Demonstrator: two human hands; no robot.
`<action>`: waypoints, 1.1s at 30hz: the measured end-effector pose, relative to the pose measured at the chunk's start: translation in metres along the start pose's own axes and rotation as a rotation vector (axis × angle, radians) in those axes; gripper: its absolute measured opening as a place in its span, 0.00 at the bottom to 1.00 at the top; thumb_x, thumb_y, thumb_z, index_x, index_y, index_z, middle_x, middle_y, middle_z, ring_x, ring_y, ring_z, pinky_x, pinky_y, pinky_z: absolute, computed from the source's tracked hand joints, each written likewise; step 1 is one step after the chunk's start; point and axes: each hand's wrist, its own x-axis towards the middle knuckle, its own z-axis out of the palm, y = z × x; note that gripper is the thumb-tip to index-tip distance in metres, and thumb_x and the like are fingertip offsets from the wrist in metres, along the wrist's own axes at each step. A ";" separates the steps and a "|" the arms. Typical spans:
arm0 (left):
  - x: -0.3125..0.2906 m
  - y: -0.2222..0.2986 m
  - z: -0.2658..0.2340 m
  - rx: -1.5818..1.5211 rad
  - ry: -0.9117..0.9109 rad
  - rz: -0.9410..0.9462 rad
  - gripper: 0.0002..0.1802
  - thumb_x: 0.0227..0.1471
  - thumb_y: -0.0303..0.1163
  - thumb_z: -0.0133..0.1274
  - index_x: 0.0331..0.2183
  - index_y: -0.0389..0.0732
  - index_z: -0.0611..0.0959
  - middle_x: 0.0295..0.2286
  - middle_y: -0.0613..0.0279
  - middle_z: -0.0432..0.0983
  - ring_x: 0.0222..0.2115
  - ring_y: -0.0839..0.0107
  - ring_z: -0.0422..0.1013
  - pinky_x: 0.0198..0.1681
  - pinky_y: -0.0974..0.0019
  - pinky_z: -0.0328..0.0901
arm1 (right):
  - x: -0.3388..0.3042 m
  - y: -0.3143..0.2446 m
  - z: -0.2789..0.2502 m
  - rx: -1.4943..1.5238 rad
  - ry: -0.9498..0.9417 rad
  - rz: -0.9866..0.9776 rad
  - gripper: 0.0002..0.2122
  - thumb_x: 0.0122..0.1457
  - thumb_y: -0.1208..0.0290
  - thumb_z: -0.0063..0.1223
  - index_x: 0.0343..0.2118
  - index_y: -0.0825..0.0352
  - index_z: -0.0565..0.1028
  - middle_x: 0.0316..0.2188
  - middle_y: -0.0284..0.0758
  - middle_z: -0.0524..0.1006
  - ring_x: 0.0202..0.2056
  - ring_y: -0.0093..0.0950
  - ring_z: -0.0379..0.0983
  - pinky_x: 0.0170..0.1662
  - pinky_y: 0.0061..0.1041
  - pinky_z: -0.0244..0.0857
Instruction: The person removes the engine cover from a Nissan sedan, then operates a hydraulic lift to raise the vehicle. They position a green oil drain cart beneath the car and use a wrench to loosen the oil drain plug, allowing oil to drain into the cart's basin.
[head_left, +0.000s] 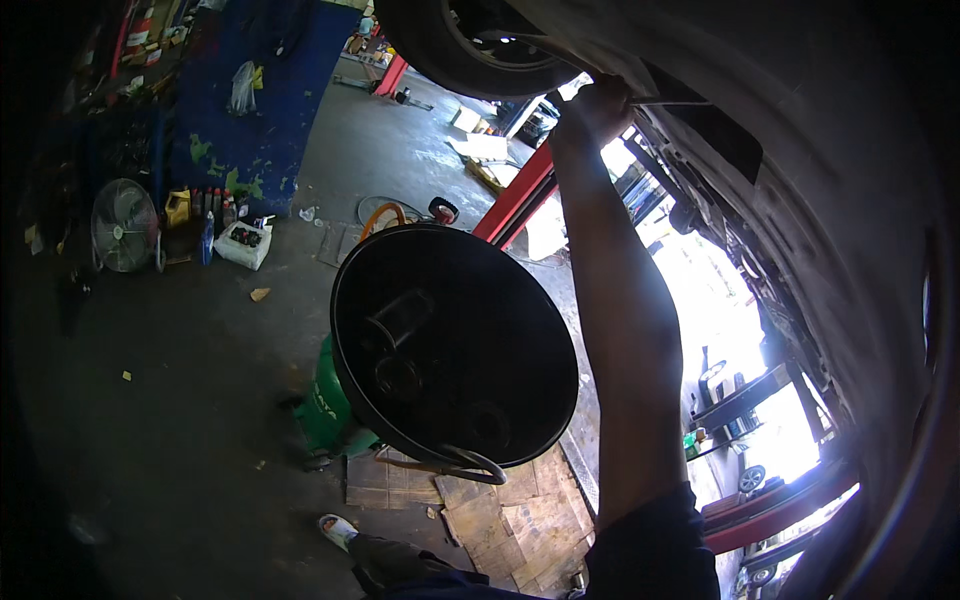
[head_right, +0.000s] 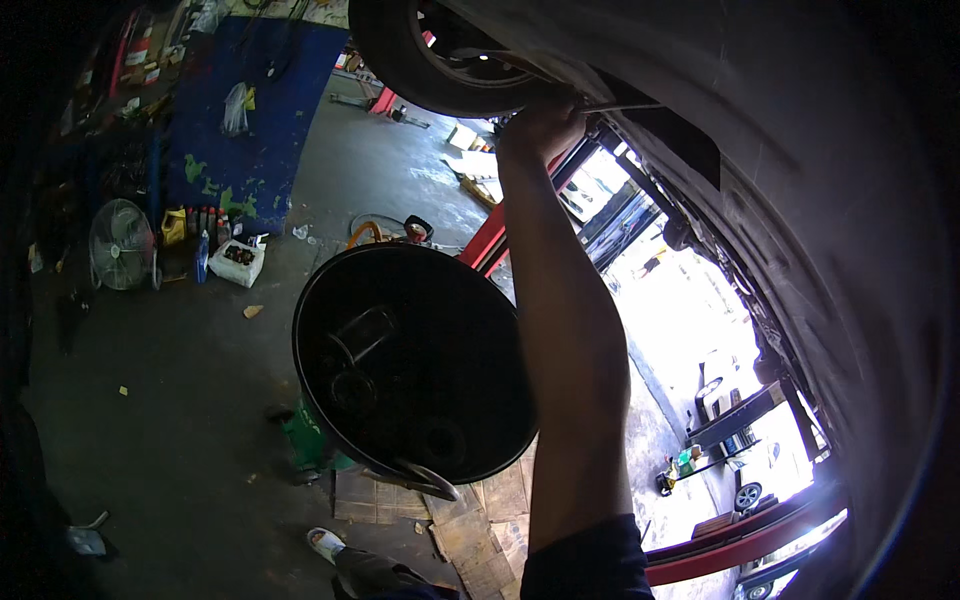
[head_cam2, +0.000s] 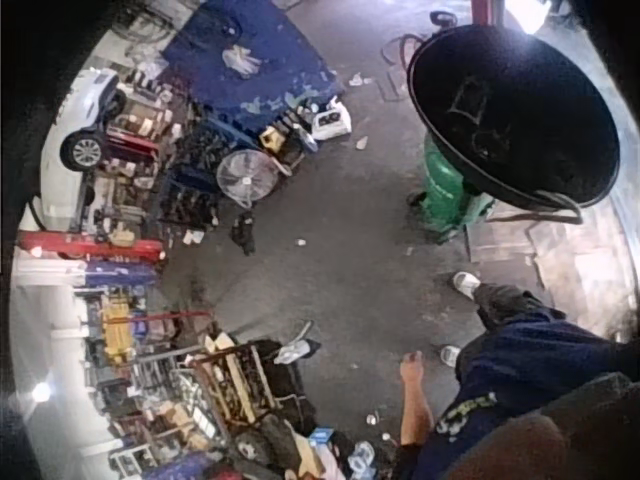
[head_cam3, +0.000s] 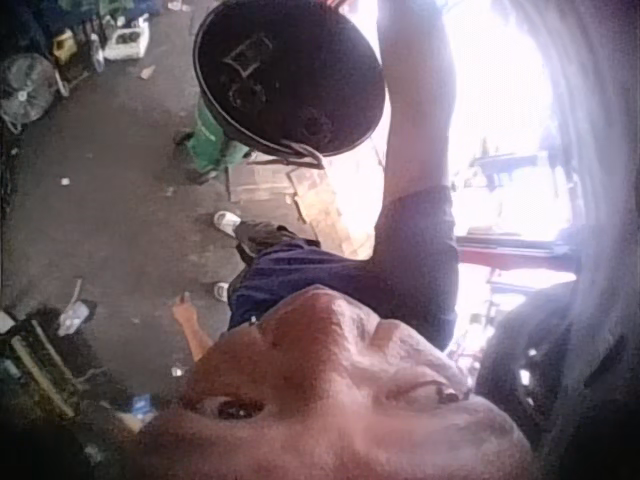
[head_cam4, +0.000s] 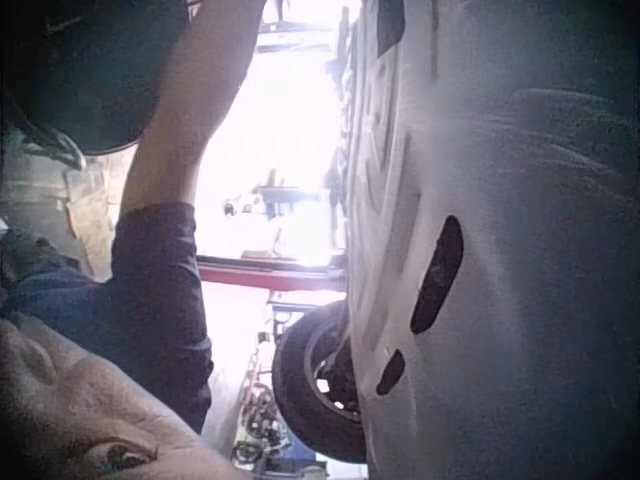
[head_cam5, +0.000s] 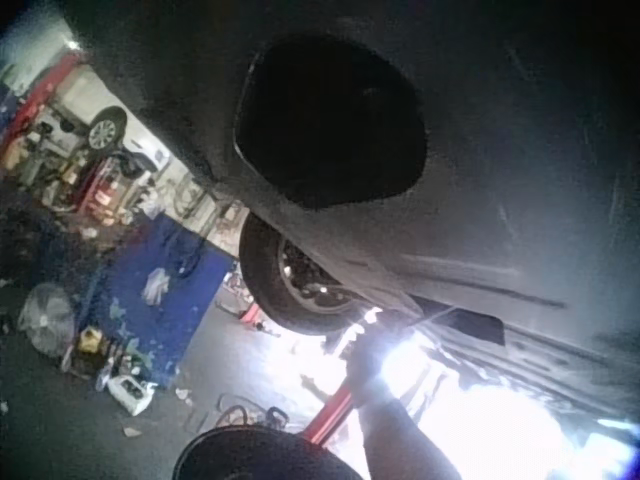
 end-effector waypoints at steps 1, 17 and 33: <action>0.000 0.005 -0.007 0.026 -0.048 -0.082 0.28 0.61 0.54 0.53 0.37 0.36 0.87 0.34 0.44 0.83 0.35 0.42 0.78 0.37 0.45 0.72 | -0.006 -0.008 -0.008 -0.040 -0.070 0.056 0.10 0.64 0.69 0.47 0.36 0.70 0.76 0.31 0.34 0.78 0.33 0.27 0.74 0.40 0.30 0.68; -0.003 0.057 -0.034 0.199 -0.159 -0.034 0.27 0.60 0.55 0.52 0.49 0.44 0.82 0.41 0.44 0.82 0.43 0.41 0.77 0.46 0.43 0.70 | -0.031 -0.057 -0.020 -0.423 -0.293 -0.084 0.09 0.67 0.70 0.46 0.39 0.69 0.75 0.24 0.37 0.75 0.23 0.30 0.74 0.27 0.32 0.69; -0.060 -0.042 0.055 0.279 -0.207 0.386 0.21 0.56 0.37 0.54 0.51 0.45 0.82 0.47 0.49 0.80 0.48 0.47 0.75 0.48 0.45 0.69 | -0.029 -0.021 -0.049 -1.068 -0.086 -1.078 0.15 0.53 0.79 0.55 0.46 0.68 0.77 0.26 0.33 0.75 0.23 0.32 0.70 0.24 0.36 0.62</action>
